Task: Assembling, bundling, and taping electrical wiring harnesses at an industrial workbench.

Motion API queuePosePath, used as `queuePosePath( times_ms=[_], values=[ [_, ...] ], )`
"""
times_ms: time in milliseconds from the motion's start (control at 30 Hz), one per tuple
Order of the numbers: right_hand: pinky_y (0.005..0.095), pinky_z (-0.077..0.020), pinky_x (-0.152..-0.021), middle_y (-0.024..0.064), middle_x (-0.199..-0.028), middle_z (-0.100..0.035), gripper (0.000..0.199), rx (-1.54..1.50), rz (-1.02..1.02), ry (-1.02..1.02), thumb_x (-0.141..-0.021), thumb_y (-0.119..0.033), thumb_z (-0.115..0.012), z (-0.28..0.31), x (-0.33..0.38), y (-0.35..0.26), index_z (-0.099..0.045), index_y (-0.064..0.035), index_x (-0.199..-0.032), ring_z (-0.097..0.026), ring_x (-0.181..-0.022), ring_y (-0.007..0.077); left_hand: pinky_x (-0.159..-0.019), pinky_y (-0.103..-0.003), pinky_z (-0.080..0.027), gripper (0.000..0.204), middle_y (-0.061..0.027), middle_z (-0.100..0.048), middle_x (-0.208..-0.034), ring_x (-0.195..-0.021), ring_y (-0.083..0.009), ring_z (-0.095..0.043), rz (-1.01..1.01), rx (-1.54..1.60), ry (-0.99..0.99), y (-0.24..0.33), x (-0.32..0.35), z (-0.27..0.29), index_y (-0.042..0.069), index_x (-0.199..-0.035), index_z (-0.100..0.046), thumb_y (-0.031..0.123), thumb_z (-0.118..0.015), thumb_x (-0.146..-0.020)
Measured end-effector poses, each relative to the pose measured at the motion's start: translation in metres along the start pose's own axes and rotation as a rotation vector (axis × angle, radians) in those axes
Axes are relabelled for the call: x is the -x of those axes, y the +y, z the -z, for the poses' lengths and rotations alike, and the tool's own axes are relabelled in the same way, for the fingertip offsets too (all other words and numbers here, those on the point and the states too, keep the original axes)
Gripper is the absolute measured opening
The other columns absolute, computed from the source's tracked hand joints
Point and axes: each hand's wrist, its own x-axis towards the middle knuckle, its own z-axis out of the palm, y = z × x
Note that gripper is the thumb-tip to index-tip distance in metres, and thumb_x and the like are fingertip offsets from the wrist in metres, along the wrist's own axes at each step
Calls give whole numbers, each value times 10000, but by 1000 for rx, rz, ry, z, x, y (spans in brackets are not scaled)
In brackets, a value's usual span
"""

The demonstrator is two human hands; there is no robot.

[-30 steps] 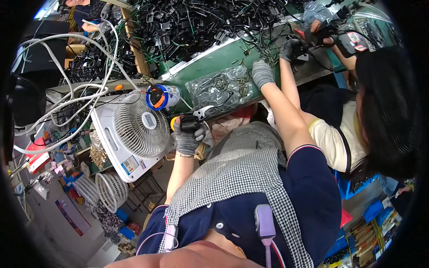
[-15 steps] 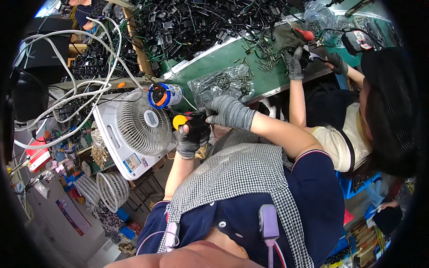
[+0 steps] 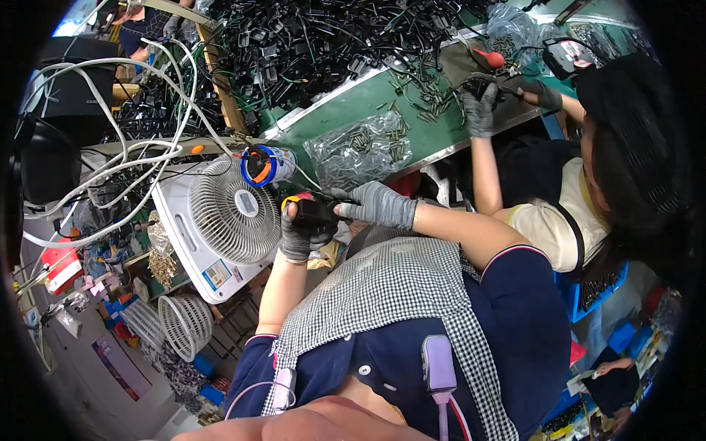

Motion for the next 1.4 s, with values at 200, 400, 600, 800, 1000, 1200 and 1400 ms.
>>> queuePosePath(
  times_ms=[200,400,600,800,1000,1200,1400],
  values=[
    [299,-442,-676,78,-698,-601,487,-213,-189,-175,-807,-443,-588,29,5,-25,-624,31,-913,-541,-690,133,-281,-202,-173,744,-86,-584,-735,-303,-88,-237,280,-34,86,18,-7,-24,25,-1083,-519,676,-487,-725],
    [277,-432,-691,29,-758,-594,443,-359,-149,-195,-779,-395,-638,26,9,-6,-616,10,-960,-513,-729,98,-299,-182,-187,731,-16,-567,-704,-339,-62,-247,313,-121,88,23,-6,-46,97,-1094,-544,709,-496,-697],
    [269,-438,-706,28,-773,-595,441,-386,-81,-173,-775,-389,-641,26,11,-7,-614,-1,-984,-519,-744,91,-297,-177,-195,762,-9,-565,-701,-334,-63,-263,342,-117,65,24,-6,-46,79,-1109,-539,716,-493,-693],
    [295,-464,-682,75,-747,-619,397,-219,-6,-117,-804,-378,-601,37,17,-22,-622,-11,-953,-579,-708,157,-295,-182,-198,746,-38,-576,-716,-332,-70,-278,350,-64,33,27,-11,-33,85,-1113,-543,707,-485,-706],
    [369,-476,-646,134,-699,-605,307,808,-52,-79,-832,-342,-552,67,0,-8,-617,-42,-836,-593,-668,277,-360,-234,-324,720,-152,-597,-1034,-424,-143,-422,47,114,-85,32,-16,-15,98,-1185,-509,668,-466,-749],
    [402,-474,-665,151,-774,-621,273,751,-271,649,-845,-303,-494,154,-78,30,-610,-72,-759,-601,-724,317,-566,-335,-509,630,-237,-435,-1263,-687,-250,-586,-272,34,118,11,7,-24,83,-1296,-390,503,-472,-833],
    [409,-478,-807,170,-853,-628,236,1063,-723,654,-804,-228,-485,316,-151,140,-637,-52,-847,-602,-887,298,-703,-382,-528,577,-222,-399,-1305,-861,-303,-615,-314,92,127,-38,46,16,109,-1322,-351,340,-557,-836]
  ],
)
